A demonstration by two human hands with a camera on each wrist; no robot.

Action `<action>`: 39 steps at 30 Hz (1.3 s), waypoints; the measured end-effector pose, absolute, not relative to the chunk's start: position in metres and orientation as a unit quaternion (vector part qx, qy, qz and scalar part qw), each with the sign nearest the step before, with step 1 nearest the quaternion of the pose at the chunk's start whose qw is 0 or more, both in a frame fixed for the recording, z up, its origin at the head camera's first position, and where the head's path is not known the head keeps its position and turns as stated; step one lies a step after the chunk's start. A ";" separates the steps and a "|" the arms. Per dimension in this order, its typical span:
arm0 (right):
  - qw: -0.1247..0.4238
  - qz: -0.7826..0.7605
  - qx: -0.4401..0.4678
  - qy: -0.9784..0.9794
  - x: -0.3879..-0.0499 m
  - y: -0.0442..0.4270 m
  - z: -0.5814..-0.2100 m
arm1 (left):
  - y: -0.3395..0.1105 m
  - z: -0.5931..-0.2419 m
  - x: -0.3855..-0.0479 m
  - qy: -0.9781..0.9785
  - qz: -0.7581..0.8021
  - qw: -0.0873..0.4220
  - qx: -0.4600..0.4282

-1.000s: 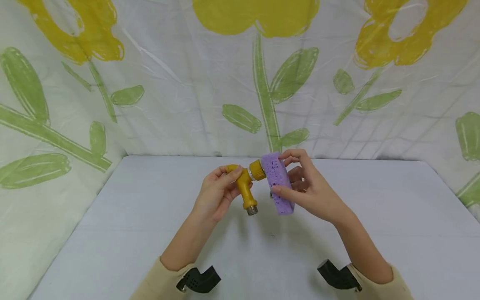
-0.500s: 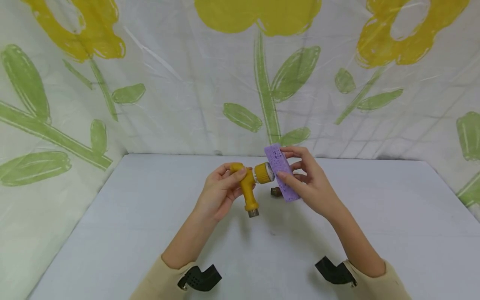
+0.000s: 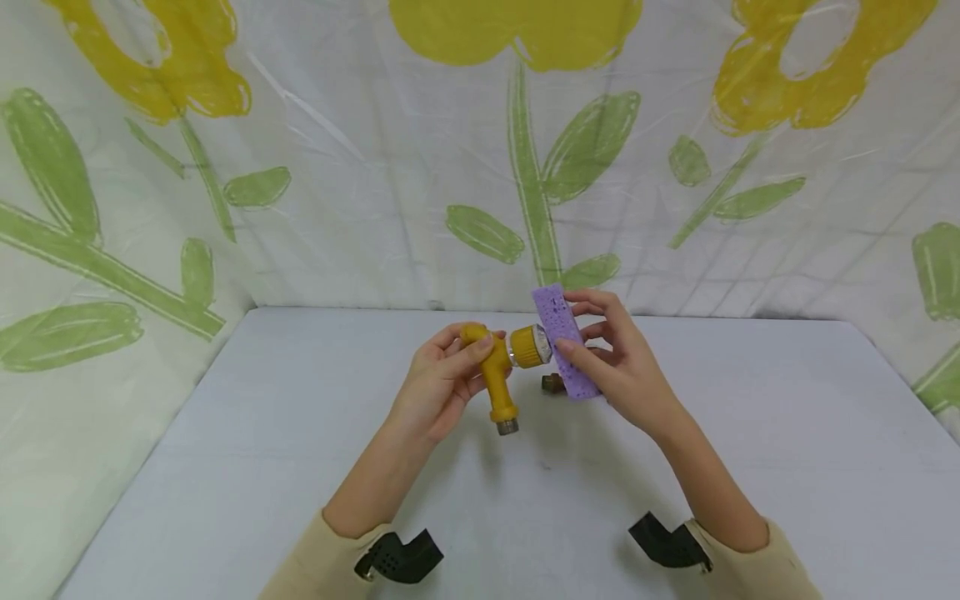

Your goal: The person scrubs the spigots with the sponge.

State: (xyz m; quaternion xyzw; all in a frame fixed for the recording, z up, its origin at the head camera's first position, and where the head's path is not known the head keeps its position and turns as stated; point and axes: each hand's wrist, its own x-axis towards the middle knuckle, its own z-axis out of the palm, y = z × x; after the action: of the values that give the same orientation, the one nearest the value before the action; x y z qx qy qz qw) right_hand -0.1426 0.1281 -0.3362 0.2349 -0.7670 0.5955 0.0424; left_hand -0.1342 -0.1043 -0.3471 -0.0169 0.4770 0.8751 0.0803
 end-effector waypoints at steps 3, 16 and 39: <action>0.040 0.601 0.237 -0.763 -0.142 0.128 -0.335 | -0.104 -0.348 -0.135 0.468 0.880 0.079 -0.017; 0.052 0.615 0.260 -0.743 -0.136 0.126 -0.332 | -0.104 -0.349 -0.135 0.453 0.887 0.085 -0.021; 0.053 0.573 0.205 -0.792 -0.147 0.164 -0.347 | -0.105 -0.351 -0.133 0.443 0.893 0.080 -0.017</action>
State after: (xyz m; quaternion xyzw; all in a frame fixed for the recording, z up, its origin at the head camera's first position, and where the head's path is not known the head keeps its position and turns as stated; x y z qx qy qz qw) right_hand -0.1473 0.1639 -0.3469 0.2045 -0.7918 0.5732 0.0527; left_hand -0.1331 -0.1053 -0.3508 -0.0168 0.4427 0.8929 0.0802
